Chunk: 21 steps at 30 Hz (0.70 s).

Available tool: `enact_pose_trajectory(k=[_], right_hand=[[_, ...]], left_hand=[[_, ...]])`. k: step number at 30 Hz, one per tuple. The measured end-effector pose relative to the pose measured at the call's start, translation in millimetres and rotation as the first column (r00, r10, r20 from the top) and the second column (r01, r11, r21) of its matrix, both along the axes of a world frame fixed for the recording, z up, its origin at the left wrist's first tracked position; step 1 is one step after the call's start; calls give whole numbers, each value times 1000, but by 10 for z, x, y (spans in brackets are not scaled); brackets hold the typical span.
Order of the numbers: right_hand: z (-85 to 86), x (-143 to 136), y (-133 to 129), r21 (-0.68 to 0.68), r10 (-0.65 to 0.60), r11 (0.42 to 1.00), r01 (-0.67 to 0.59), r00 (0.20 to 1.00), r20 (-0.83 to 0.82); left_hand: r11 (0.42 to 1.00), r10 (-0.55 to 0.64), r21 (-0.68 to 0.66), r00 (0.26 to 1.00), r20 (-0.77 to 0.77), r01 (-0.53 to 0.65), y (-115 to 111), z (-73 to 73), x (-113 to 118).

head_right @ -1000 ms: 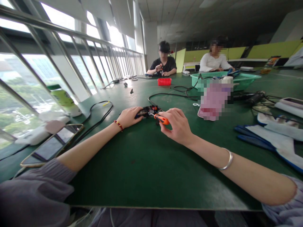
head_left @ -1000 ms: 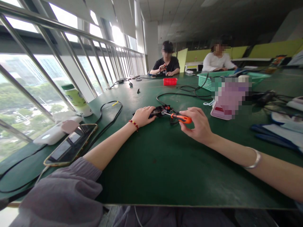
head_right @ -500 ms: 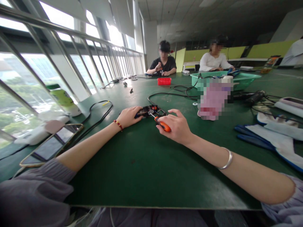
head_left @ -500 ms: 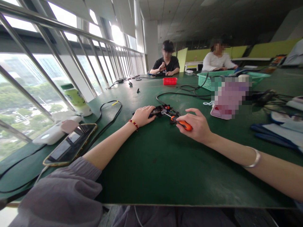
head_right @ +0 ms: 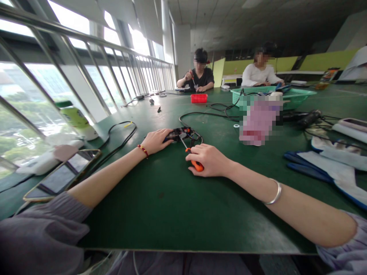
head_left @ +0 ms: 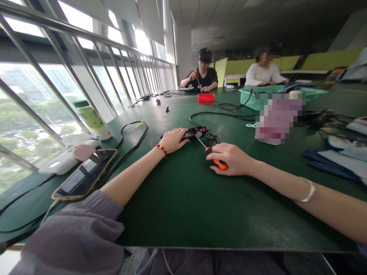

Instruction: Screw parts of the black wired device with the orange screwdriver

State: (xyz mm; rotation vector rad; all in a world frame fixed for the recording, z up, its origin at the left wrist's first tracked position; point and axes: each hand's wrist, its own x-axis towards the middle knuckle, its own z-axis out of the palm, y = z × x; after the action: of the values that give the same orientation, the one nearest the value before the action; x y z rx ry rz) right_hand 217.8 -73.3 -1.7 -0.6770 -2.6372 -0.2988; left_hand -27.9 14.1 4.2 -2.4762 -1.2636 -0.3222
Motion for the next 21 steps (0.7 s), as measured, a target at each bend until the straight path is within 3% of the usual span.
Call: enact_pose_trajectory(k=[5, 10, 16, 21], right_hand=[[26, -20, -31, -29, 49, 998, -49, 999, 22], [29, -14, -31, -52, 32, 998, -31, 999, 29], [26, -10, -20, -99, 30, 995, -25, 999, 42], [25, -18, -20, -120, 11, 993, -6, 999, 36]], left_hand=[[1000, 31, -6, 999, 15, -31, -9, 4, -9], [991, 133, 4, 990, 43, -134, 21, -6, -127], [949, 315, -6, 949, 32, -315, 68, 39, -538], [848, 528, -4, 846, 76, -530, 57, 90, -918]])
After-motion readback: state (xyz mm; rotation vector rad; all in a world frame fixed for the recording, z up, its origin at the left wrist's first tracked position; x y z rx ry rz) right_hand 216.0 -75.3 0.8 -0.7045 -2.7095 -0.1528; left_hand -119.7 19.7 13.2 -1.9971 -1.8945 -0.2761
